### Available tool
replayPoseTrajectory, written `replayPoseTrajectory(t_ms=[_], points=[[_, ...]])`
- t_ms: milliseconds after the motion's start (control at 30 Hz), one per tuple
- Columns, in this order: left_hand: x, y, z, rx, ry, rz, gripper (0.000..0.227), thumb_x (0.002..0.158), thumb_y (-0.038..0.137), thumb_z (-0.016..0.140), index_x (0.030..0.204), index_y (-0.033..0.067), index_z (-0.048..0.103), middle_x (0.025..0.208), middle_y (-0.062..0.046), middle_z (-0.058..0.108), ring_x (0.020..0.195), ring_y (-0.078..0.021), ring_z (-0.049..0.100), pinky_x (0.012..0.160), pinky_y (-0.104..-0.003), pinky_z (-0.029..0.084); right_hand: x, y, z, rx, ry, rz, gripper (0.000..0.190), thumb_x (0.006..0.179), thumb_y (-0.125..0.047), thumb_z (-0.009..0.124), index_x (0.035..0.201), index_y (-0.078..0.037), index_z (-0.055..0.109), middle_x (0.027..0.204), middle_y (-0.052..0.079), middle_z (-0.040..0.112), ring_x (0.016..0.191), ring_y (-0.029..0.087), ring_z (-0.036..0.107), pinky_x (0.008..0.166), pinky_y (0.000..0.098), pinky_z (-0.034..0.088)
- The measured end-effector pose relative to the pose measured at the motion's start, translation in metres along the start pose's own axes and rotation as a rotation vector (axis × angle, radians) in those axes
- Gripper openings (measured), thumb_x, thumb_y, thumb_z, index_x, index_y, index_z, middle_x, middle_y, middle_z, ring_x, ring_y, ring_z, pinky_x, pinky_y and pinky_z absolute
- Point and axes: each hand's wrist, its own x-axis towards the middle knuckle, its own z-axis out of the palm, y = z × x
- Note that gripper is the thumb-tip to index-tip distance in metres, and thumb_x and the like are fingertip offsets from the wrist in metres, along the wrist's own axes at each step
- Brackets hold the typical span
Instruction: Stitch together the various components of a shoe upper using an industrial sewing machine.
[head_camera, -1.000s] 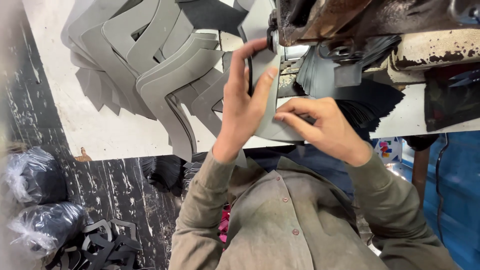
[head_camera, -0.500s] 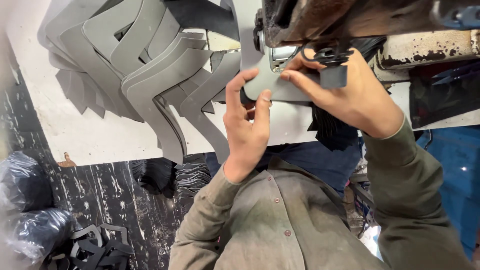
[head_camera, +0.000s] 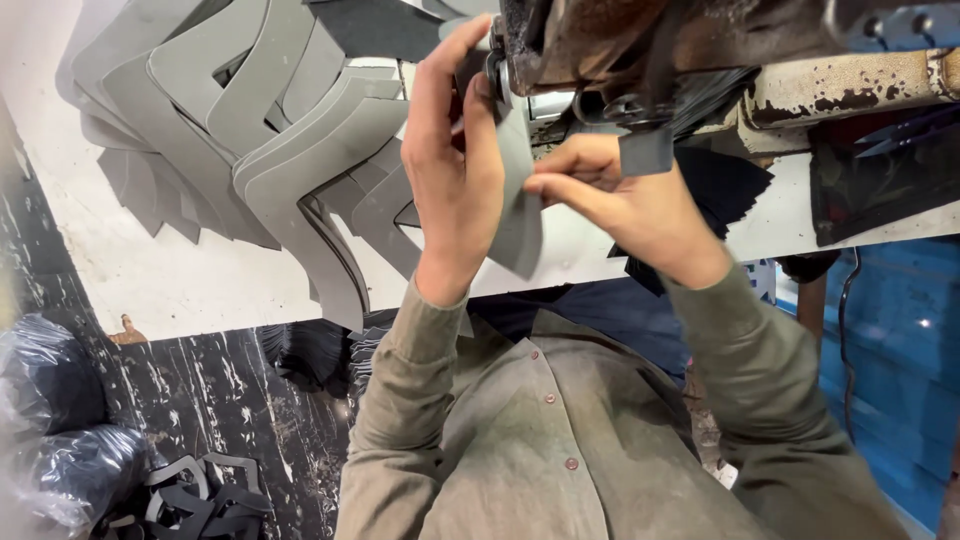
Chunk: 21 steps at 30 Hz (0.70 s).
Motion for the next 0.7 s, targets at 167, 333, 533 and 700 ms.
replayPoseTrajectory(t_ms=[167, 333, 533, 700], points=[[-0.004, 0.016, -0.012, -0.013, -0.091, -0.099, 0.033, 0.113, 0.003, 0.055, 0.147, 0.0054, 0.053, 0.13, -0.002, 0.065, 0.107, -0.0067, 0.058, 0.096, -0.023, 0.049, 0.006, 0.015, 0.007, 0.24, -0.013, 0.066, 0.015, 0.099, -0.009, 0.071, 0.106, 0.004, 0.072, 0.099, 0.008, 0.075, 0.091, 0.013, 0.074, 0.085, 0.0272, 0.062], [-0.025, 0.018, -0.031, -0.022, -0.16, -0.248, 0.041, 0.108, 0.004, 0.059, 0.149, 0.0025, 0.053, 0.126, -0.005, 0.066, 0.1, -0.0089, 0.055, 0.091, -0.025, 0.048, 0.009, 0.01, 0.007, 0.302, -0.036, 0.105, 0.012, 0.099, -0.008, 0.07, 0.103, 0.003, 0.072, 0.097, 0.01, 0.076, 0.089, 0.016, 0.076, 0.083, 0.03, 0.064], [-0.02, 0.033, -0.039, -0.206, -0.229, -0.285, 0.036, 0.108, 0.004, 0.059, 0.143, 0.0029, 0.054, 0.132, -0.003, 0.064, 0.116, -0.0068, 0.063, 0.099, -0.024, 0.054, 0.013, 0.008, 0.008, 0.331, -0.012, 0.066, 0.012, 0.1, -0.008, 0.07, 0.104, 0.003, 0.07, 0.098, 0.011, 0.075, 0.089, 0.018, 0.077, 0.083, 0.0315, 0.066], [-0.019, 0.023, -0.039, -0.257, -0.204, -0.414, 0.033, 0.107, 0.006, 0.062, 0.14, 0.0059, 0.058, 0.088, 0.004, 0.062, 0.062, 0.0009, 0.05, 0.053, -0.018, 0.038, 0.018, 0.015, 0.013, 0.336, 0.034, -0.006, 0.012, 0.101, -0.008, 0.07, 0.105, 0.003, 0.071, 0.098, 0.011, 0.075, 0.088, 0.017, 0.076, 0.081, 0.0296, 0.064]])
